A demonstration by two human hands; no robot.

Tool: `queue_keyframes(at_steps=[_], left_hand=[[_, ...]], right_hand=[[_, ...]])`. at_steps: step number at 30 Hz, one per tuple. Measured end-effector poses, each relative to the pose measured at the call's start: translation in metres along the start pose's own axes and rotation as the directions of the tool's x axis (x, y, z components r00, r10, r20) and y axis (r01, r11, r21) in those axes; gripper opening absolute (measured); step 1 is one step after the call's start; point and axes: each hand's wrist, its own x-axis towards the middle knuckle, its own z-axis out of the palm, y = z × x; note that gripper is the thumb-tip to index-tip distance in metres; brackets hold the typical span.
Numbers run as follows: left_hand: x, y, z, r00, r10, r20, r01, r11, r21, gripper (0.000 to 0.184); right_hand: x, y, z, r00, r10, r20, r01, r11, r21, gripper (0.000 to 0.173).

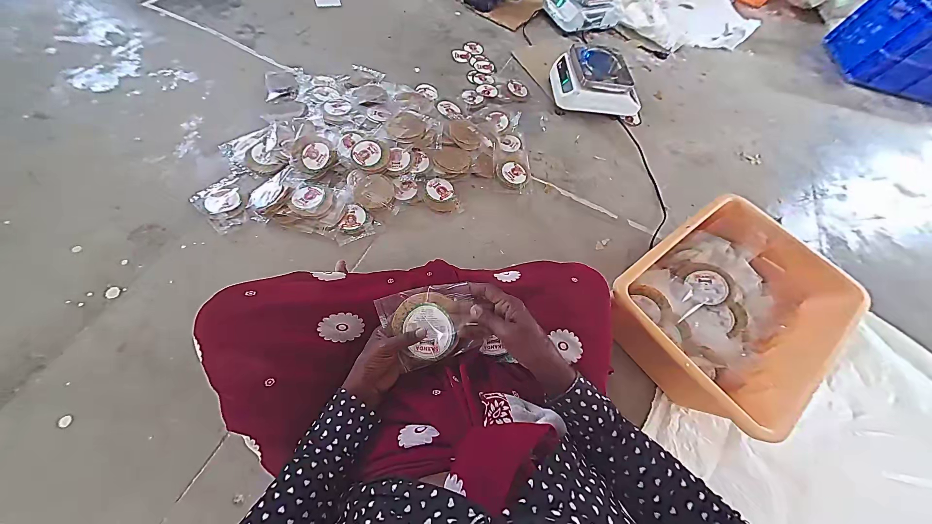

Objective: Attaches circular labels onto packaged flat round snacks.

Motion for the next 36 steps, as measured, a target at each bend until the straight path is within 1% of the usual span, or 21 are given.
queue_keyframes(at_steps=[1,2,4,7,9,11,12,13,16,19,20,21,23,26,28,30,31,33,34,35,36], left_hand=[[-0.001,0.0,0.001,1.0,-0.009,-0.023,0.009,1.0,0.014,0.034],[-0.001,0.0,0.002,0.999,-0.015,-0.037,0.016,1.0,0.026,0.034],[-0.001,0.0,0.004,0.999,-0.018,-0.048,0.022,0.998,0.067,0.035],[-0.002,-0.002,0.005,0.999,-0.006,-0.054,0.012,0.994,0.113,0.032],[0.002,-0.003,-0.002,1.0,0.007,0.021,-0.009,0.995,0.098,0.028],[0.009,-0.006,-0.014,0.985,-0.008,0.172,0.006,1.0,0.011,0.027],[0.012,-0.006,-0.019,0.972,-0.025,0.235,0.029,0.999,-0.014,0.027],[0.014,-0.007,-0.021,0.967,-0.035,0.254,0.039,0.999,-0.011,0.028],[0.014,-0.005,-0.016,0.973,-0.046,0.227,0.047,0.999,0.0,0.031],[0.013,-0.005,-0.012,0.975,-0.053,0.215,0.05,0.999,0.022,0.033],[0.014,-0.005,-0.01,0.977,-0.058,0.206,0.051,0.998,0.036,0.033],[0.014,-0.006,-0.008,0.978,-0.063,0.2,0.053,0.997,0.055,0.033],[0.013,-0.004,-0.006,0.98,-0.079,0.18,0.06,0.992,0.112,0.034],[0.012,0.006,-0.001,0.981,-0.139,0.133,0.111,0.973,0.2,0.031],[0.017,0.018,0.004,0.98,-0.171,0.105,0.138,0.955,0.262,0.028],[0.027,0.036,0.009,0.985,-0.156,0.066,0.123,0.927,0.353,0.024],[0.034,0.047,0.01,0.991,-0.128,0.044,0.1,0.912,0.399,0.024],[0.053,0.069,0.01,0.999,-0.052,-0.002,0.047,0.896,0.441,0.025],[0.067,0.08,0.008,1.0,-0.014,-0.028,0.025,0.899,0.438,0.026],[0.083,0.089,0.003,0.997,0.026,-0.067,0.005,0.904,0.427,0.026],[0.102,0.097,-0.003,0.989,0.064,-0.137,-0.003,0.913,0.408,0.026]], right_hand=[[-0.001,-0.001,-0.003,0.999,0.023,0.026,-0.025,0.996,0.08,0.034],[-0.002,-0.001,-0.003,0.999,0.029,0.023,-0.031,0.996,0.089,0.035],[-0.006,0.0,0.0,0.999,-0.011,-0.047,0.01,1.0,-0.022,0.035],[-0.008,0.003,-0.001,0.994,-0.048,-0.098,0.017,0.955,-0.297,0.018],[-0.005,0.0,-0.01,0.977,-0.105,-0.184,0.042,0.948,-0.316,0.013],[-0.006,-0.008,-0.031,0.9,-0.257,-0.352,0.111,0.917,-0.383,0.008],[-0.007,-0.013,-0.048,0.848,-0.338,-0.408,0.131,0.88,-0.457,0.01],[-0.011,-0.019,-0.069,0.804,-0.404,-0.436,0.116,0.826,-0.551,0.013],[-0.031,-0.031,-0.14,0.67,-0.534,-0.516,0.003,0.697,-0.718,0.024],[-0.064,-0.033,-0.199,0.557,-0.541,-0.63,-0.208,0.644,-0.737,0.029],[-0.077,-0.031,-0.212,0.536,-0.537,-0.652,-0.279,0.616,-0.737,0.028],[-0.089,-0.027,-0.224,0.53,-0.527,-0.665,-0.345,0.582,-0.736,0.028],[-0.106,-0.01,-0.243,0.579,-0.483,-0.657,-0.421,0.513,-0.748,0.027],[-0.127,0.036,-0.271,0.715,-0.355,-0.602,-0.431,0.455,-0.779,0.03],[-0.138,0.07,-0.291,0.753,-0.321,-0.575,-0.39,0.485,-0.782,0.031],[-0.138,0.073,-0.284,0.745,-0.32,-0.586,-0.37,0.532,-0.761,0.026],[-0.134,0.068,-0.278,0.712,-0.323,-0.624,-0.408,0.533,-0.741,0.027],[-0.119,0.051,-0.261,0.609,-0.334,-0.719,-0.516,0.521,-0.68,0.034],[-0.107,0.045,-0.253,0.57,-0.361,-0.738,-0.523,0.534,-0.664,0.036],[-0.094,0.042,-0.245,0.563,-0.395,-0.726,-0.486,0.553,-0.677,0.037],[-0.08,0.041,-0.235,0.591,-0.417,-0.69,-0.417,0.575,-0.704,0.039]])
